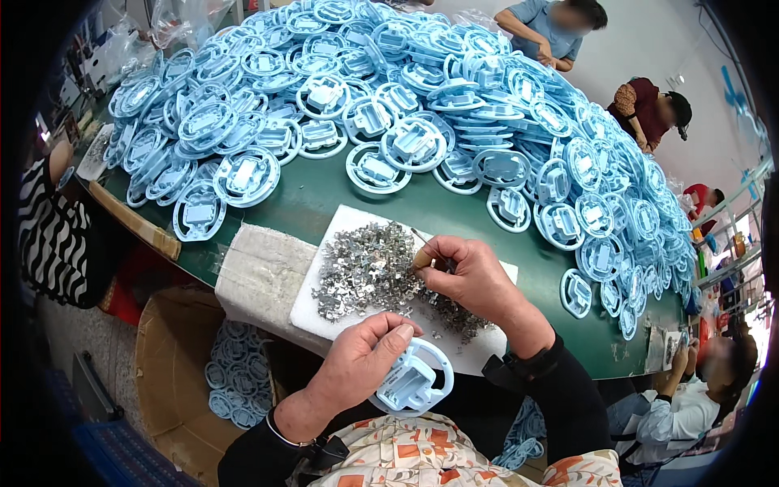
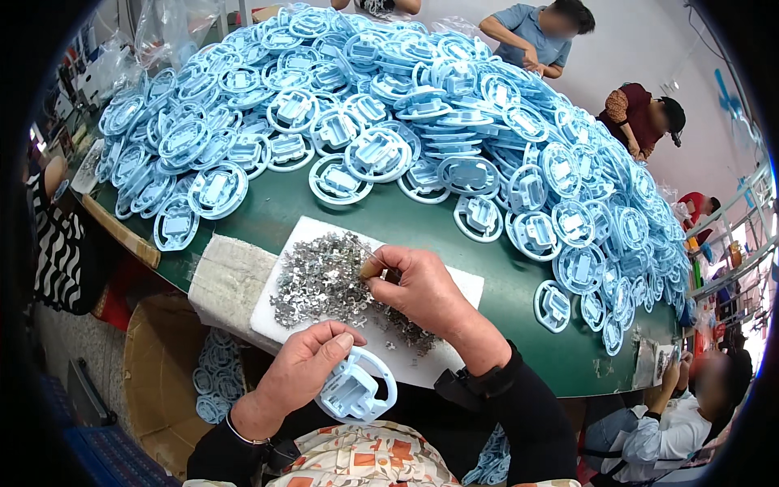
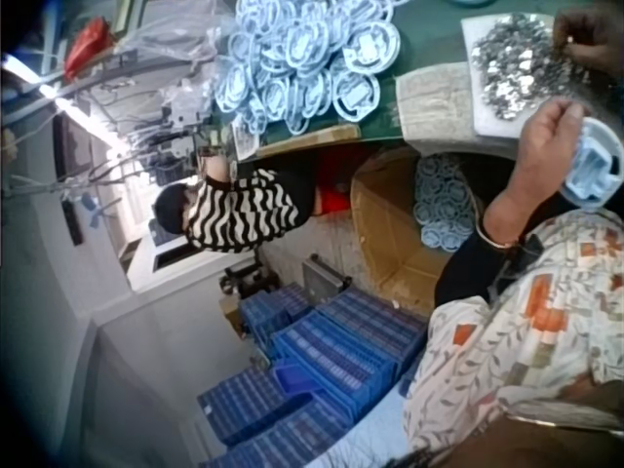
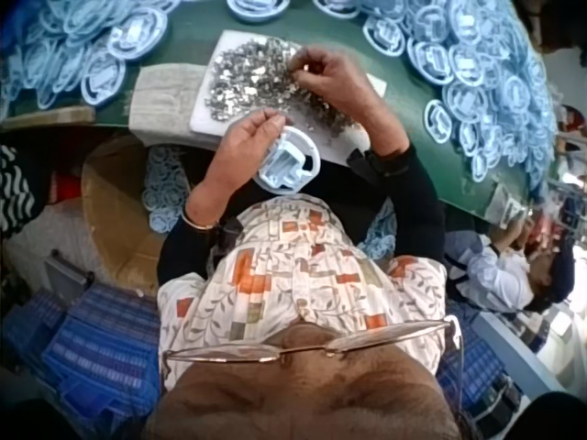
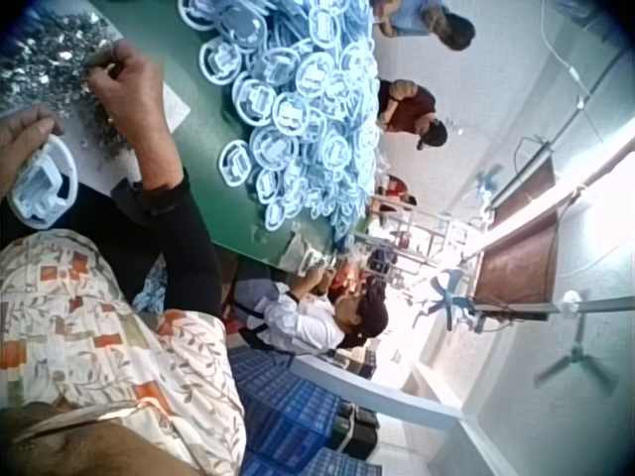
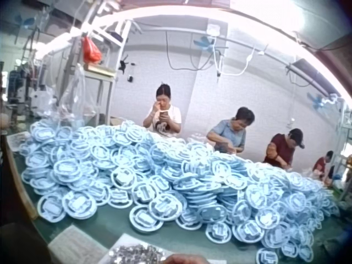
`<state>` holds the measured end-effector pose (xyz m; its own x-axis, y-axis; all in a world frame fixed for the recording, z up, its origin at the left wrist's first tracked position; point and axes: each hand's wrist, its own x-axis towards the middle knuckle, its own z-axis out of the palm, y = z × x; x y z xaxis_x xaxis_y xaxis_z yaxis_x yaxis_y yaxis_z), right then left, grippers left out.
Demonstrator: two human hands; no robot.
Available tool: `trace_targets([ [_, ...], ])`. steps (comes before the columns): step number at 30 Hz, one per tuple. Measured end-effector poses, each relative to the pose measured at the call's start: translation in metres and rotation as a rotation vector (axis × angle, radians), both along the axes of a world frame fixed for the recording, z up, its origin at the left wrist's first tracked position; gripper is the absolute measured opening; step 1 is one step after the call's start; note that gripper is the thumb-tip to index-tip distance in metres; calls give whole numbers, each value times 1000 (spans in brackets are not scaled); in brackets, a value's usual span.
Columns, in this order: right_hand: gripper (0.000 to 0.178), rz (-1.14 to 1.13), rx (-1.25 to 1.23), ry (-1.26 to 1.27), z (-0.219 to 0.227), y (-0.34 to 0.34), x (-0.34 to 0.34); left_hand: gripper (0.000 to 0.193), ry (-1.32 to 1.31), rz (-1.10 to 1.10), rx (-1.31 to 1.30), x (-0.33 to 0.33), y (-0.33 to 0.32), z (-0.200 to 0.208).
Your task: The person sits at a green table in a workshop and assembles light blue plastic rings. They pick up a ring, insert a small metal pin into a slot, and place the finished unit on a pile. The process is repeated continuously with a pile of pins and rings on the table.
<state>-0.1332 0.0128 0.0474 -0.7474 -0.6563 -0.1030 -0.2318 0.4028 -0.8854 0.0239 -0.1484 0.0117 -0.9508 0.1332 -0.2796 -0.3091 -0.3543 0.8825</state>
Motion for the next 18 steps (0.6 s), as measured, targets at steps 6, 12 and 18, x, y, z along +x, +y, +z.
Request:
trace_targets([
  [6,16,72,9,179,19,4,25,29,22,89,-66,-8,1,-1],
  [12,17,107,25,308,35,17,51,24,224,66,-381,-17,3,6],
  [18,12,-21,12,-39,27,41,57,22,269,71,-308,-15,17,8],
])
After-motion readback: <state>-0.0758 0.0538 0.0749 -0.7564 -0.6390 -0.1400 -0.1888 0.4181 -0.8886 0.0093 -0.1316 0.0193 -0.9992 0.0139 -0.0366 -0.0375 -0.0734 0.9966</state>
